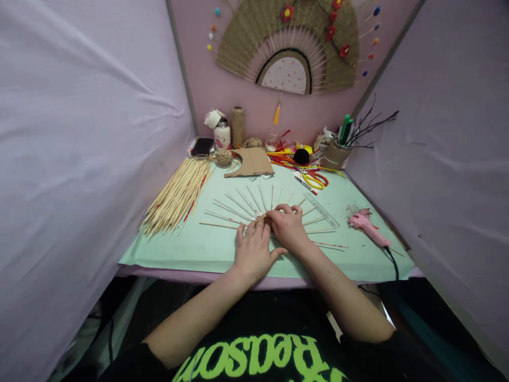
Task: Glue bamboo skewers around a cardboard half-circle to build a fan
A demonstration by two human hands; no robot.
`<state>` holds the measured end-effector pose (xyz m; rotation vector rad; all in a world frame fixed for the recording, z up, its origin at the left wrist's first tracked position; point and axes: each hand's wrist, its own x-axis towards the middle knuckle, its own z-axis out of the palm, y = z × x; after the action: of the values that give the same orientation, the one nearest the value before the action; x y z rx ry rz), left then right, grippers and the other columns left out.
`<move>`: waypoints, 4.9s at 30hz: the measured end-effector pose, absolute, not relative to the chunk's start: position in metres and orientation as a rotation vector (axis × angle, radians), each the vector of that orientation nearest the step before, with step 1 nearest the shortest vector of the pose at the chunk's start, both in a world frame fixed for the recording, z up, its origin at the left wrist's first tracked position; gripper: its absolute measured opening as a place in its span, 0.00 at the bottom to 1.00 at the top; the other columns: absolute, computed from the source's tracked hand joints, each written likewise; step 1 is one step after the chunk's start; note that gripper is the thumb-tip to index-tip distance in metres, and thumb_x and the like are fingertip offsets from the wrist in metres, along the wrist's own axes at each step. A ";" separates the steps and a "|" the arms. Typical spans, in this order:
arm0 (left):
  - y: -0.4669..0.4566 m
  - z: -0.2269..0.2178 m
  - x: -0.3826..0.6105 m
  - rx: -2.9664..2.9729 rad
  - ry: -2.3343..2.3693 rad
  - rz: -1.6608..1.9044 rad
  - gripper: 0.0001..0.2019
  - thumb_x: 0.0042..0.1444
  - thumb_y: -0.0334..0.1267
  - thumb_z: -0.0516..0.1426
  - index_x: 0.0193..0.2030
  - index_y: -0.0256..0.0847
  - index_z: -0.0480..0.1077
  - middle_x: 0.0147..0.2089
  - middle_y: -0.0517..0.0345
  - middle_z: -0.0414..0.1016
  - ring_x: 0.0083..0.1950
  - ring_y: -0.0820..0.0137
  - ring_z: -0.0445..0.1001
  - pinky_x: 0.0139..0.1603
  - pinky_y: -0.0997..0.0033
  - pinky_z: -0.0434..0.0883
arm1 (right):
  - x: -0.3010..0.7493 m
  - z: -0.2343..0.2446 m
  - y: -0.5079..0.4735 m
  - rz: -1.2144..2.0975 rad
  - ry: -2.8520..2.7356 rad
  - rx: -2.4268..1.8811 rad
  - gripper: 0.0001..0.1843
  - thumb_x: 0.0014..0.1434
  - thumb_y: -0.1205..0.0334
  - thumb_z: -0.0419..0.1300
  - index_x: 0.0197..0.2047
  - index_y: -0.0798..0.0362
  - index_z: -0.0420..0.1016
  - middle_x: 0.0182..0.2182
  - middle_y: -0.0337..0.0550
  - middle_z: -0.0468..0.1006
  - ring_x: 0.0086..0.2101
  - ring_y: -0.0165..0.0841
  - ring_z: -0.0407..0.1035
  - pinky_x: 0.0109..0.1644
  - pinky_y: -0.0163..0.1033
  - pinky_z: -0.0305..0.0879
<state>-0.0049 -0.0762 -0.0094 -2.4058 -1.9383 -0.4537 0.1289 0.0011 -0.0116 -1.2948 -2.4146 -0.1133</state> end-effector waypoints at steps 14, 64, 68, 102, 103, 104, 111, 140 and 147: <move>-0.076 -0.009 -0.005 -2.411 -1.936 -0.461 0.34 0.65 0.60 0.48 0.70 0.38 0.59 0.72 0.46 0.60 0.69 0.54 0.58 0.69 0.45 0.53 | 0.129 -0.011 0.001 -0.096 -2.406 -1.281 0.15 0.61 0.75 0.53 0.45 0.51 0.76 0.38 0.45 0.84 0.50 0.39 0.65 0.54 0.49 0.41; -0.076 -0.011 -0.005 -2.403 -1.939 -0.439 0.35 0.64 0.60 0.50 0.70 0.39 0.59 0.72 0.48 0.60 0.69 0.53 0.58 0.69 0.45 0.54 | 0.128 -0.011 0.001 -0.092 -2.417 -1.303 0.15 0.62 0.74 0.54 0.46 0.52 0.76 0.41 0.45 0.84 0.51 0.40 0.66 0.54 0.49 0.43; -0.076 -0.012 -0.005 -2.403 -1.929 -0.445 0.35 0.65 0.60 0.48 0.70 0.39 0.59 0.72 0.47 0.59 0.69 0.54 0.58 0.69 0.46 0.54 | 0.129 -0.012 0.001 -0.102 -2.417 -1.291 0.15 0.62 0.74 0.54 0.46 0.51 0.76 0.40 0.45 0.84 0.51 0.40 0.66 0.54 0.50 0.43; -0.076 -0.010 -0.005 -2.417 -1.942 -0.454 0.33 0.65 0.59 0.48 0.70 0.40 0.59 0.72 0.47 0.59 0.70 0.55 0.58 0.69 0.45 0.53 | 0.128 -0.011 0.001 -0.085 -2.405 -1.280 0.15 0.62 0.75 0.53 0.46 0.51 0.76 0.40 0.44 0.84 0.51 0.39 0.66 0.54 0.49 0.42; -0.076 -0.010 -0.005 -2.419 -1.942 -0.454 0.33 0.65 0.59 0.48 0.70 0.40 0.59 0.72 0.47 0.59 0.70 0.55 0.58 0.69 0.45 0.53 | 0.128 -0.011 0.000 -0.087 -2.410 -1.286 0.15 0.62 0.75 0.53 0.47 0.52 0.76 0.40 0.45 0.84 0.51 0.39 0.66 0.54 0.49 0.43; -0.076 -0.010 -0.005 -2.421 -1.942 -0.454 0.33 0.65 0.59 0.48 0.70 0.40 0.59 0.72 0.47 0.59 0.70 0.55 0.58 0.69 0.45 0.53 | 0.128 -0.011 0.000 -0.091 -2.413 -1.290 0.16 0.62 0.75 0.53 0.47 0.52 0.76 0.40 0.45 0.84 0.51 0.39 0.65 0.54 0.49 0.43; -0.076 -0.010 -0.005 -2.415 -1.932 -0.457 0.34 0.65 0.59 0.48 0.70 0.38 0.59 0.72 0.47 0.59 0.69 0.55 0.58 0.69 0.45 0.53 | 0.128 -0.010 0.000 -0.084 -2.407 -1.277 0.15 0.62 0.74 0.52 0.46 0.51 0.75 0.40 0.46 0.84 0.51 0.39 0.65 0.54 0.49 0.42; -0.077 -0.010 -0.005 -2.419 -1.936 -0.447 0.33 0.65 0.58 0.49 0.70 0.41 0.60 0.72 0.47 0.59 0.70 0.54 0.57 0.69 0.45 0.53 | 0.128 -0.011 -0.001 -0.103 -2.409 -1.278 0.16 0.60 0.75 0.53 0.47 0.52 0.75 0.41 0.46 0.84 0.52 0.39 0.65 0.54 0.48 0.42; -0.076 -0.011 -0.006 -2.424 -1.934 -0.456 0.34 0.65 0.59 0.48 0.70 0.39 0.59 0.73 0.47 0.59 0.70 0.55 0.57 0.69 0.45 0.53 | 0.129 -0.012 0.000 -0.087 -2.394 -1.269 0.16 0.60 0.75 0.53 0.46 0.51 0.75 0.40 0.45 0.84 0.52 0.39 0.64 0.54 0.49 0.42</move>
<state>-0.0056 -0.0764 -0.0109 -2.4244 -1.9343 -0.4555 0.1289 -0.0001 -0.0117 -1.2694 -2.3941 -0.0867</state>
